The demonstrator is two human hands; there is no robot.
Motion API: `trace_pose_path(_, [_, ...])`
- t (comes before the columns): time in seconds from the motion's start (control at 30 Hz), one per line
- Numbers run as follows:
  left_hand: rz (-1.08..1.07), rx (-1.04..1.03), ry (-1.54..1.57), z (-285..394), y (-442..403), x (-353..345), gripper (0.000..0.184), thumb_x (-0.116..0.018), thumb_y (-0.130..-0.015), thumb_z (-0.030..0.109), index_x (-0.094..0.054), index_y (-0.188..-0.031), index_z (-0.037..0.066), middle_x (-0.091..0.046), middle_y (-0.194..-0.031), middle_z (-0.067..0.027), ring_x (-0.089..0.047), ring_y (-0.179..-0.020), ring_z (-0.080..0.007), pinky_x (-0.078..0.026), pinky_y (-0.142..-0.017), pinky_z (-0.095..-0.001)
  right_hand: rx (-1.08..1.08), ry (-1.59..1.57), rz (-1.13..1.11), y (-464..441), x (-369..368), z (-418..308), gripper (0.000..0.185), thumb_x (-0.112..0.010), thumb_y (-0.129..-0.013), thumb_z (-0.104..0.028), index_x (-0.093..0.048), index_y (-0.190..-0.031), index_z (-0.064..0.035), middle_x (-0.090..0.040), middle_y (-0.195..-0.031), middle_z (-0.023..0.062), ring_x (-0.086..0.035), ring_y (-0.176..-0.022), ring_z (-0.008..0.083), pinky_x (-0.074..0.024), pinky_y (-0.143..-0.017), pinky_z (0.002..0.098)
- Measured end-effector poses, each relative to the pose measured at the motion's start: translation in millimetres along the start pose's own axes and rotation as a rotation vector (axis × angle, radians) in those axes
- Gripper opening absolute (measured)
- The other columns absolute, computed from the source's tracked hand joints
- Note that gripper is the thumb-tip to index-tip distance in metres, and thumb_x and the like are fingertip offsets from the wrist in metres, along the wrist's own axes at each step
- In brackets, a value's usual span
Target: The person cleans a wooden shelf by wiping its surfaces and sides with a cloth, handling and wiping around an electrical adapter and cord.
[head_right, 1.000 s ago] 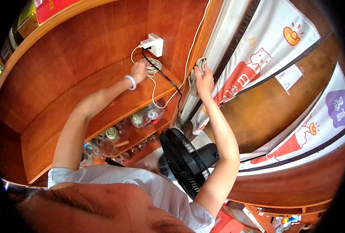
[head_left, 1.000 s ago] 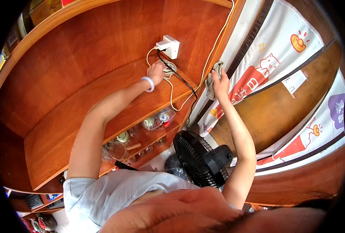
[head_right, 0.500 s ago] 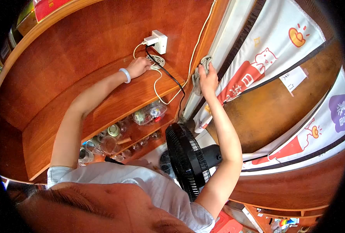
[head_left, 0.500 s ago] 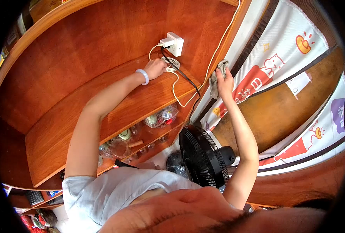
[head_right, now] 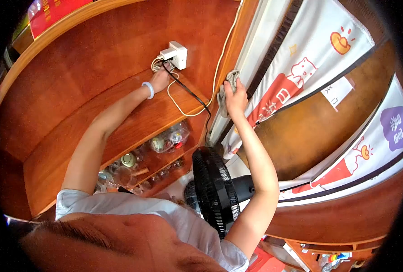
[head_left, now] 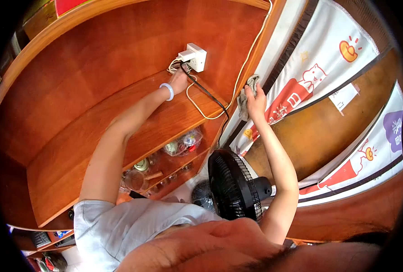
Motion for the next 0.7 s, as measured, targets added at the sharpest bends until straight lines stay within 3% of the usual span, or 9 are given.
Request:
trace_pose_path(0.03, [-0.017,-0.085,-0.022,3.9,2.3,-1.0,0.047,-0.046,-0.072,-0.005,-0.038,-0.119,-0.011,-0.038,-0.123,-0.0293,-0.039,-0.114,-0.0407,-0.033,-0.099,-0.0386,-0.005,-0.011,0.011,0.5,-0.1,-0.6,0.06,-0.057,-0.078,-0.04,-0.049,-0.117,0.0055,-0.052,-0.114,0.0249,-0.049,-0.109,0.035,-0.037,-0.093,0.0371])
trace_pose_path(0.17, [-0.322,0.013,-0.063,-5.0,14.3,1.0,0.046,-0.047,-0.075,-0.004,-0.037,-0.119,-0.013,-0.037,-0.124,-0.0291,-0.037,-0.116,-0.0403,-0.032,-0.101,-0.036,0.0,-0.057,-0.018,-4.8,-6.9,13.7,0.061,-0.057,-0.078,-0.041,-0.049,-0.117,0.0046,-0.052,-0.115,0.0242,-0.049,-0.109,0.0349,-0.0367,-0.092,0.0371])
trace_pose_path(0.27, [-0.336,-0.116,-0.059,38.0,33.4,39.5,0.039,-0.05,-0.078,0.002,-0.044,-0.115,-0.01,-0.045,-0.118,-0.027,-0.045,-0.11,-0.0374,-0.039,-0.093,-0.0365,-0.027,-0.019,-0.065,-5.4,-5.1,11.4,0.061,-0.057,-0.078,-0.041,-0.048,-0.118,0.0045,-0.052,-0.115,0.0239,-0.049,-0.109,0.0349,-0.0365,-0.092,0.0372])
trace_pose_path(0.37, [-0.318,0.139,-0.055,64.1,54.6,60.5,0.027,-0.055,-0.08,0.018,-0.059,-0.099,-0.001,-0.061,-0.089,-0.0202,-0.059,-0.084,-0.0323,-0.046,-0.072,-0.0395,-0.012,-0.015,-0.035,-3.1,-2.4,4.2,0.061,-0.056,-0.078,-0.041,-0.048,-0.118,0.0046,-0.052,-0.115,0.024,-0.049,-0.109,0.035,-0.0365,-0.092,0.0373])
trace_pose_path(0.47, [-0.285,0.074,0.205,90.8,70.1,50.2,0.029,-0.055,-0.081,0.021,-0.058,-0.098,-0.002,-0.061,-0.085,-0.02,-0.058,-0.079,-0.0335,-0.047,-0.072,-0.0393,-0.008,-0.006,-0.071,-5.7,-5.3,9.9,0.061,-0.056,-0.078,-0.041,-0.048,-0.118,0.0051,-0.052,-0.115,0.0247,-0.049,-0.109,0.0354,-0.0364,-0.093,0.0372])
trace_pose_path(0.53, [-0.379,0.006,0.267,92.2,67.2,31.5,0.032,-0.055,-0.081,0.02,-0.056,-0.101,-0.004,-0.06,-0.091,-0.021,-0.057,-0.085,-0.0338,-0.045,-0.077,-0.0394,-0.015,-0.024,-0.084,-6.6,-4.8,8.8,0.062,-0.056,-0.079,-0.041,-0.047,-0.119,0.0053,-0.051,-0.115,0.0253,-0.048,-0.11,0.0355,-0.0362,-0.093,0.0372])
trace_pose_path(0.6, [-0.263,-0.26,0.177,101.5,58.9,22.4,0.034,-0.055,-0.081,0.02,-0.054,-0.104,-0.006,-0.057,-0.1,-0.022,-0.055,-0.094,-0.0328,-0.043,-0.083,-0.0394,0.013,-0.038,-0.068,-4.2,-2.4,3.4,0.062,-0.056,-0.079,-0.041,-0.046,-0.119,0.0053,-0.051,-0.115,0.0257,-0.048,-0.11,0.0355,-0.0362,-0.093,0.0372])
trace_pose_path(0.63, [-0.424,-0.146,0.152,95.3,55.4,10.8,0.042,-0.053,-0.083,0.022,-0.047,-0.113,-0.007,-0.049,-0.116,-0.0228,-0.046,-0.11,-0.0337,-0.035,-0.093,-0.0398,-0.001,-0.043,-0.067,-3.4,-2.1,3.2,0.062,-0.056,-0.079,-0.041,-0.046,-0.119,0.0052,-0.051,-0.115,0.0256,-0.048,-0.11,0.0355,-0.0364,-0.093,0.0372])
trace_pose_path(0.7, [-0.438,-0.153,0.034,96.5,55.0,5.6,0.046,-0.05,-0.084,0.024,-0.042,-0.118,-0.007,-0.044,-0.122,-0.0226,-0.04,-0.115,-0.0343,-0.031,-0.097,-0.0404,-0.017,-0.058,-0.073,-4.6,-2.9,3.7,0.062,-0.056,-0.079,-0.042,-0.046,-0.12,0.0044,-0.052,-0.114,0.0256,-0.049,-0.109,0.0359,-0.037,-0.092,0.0375])
Point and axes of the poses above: each hand's wrist, its own y-axis away from the middle knuckle, its own x-axis out of the back of the hand, z = x × y, the point moved 5 cm from there along -y, towards the middle knuckle
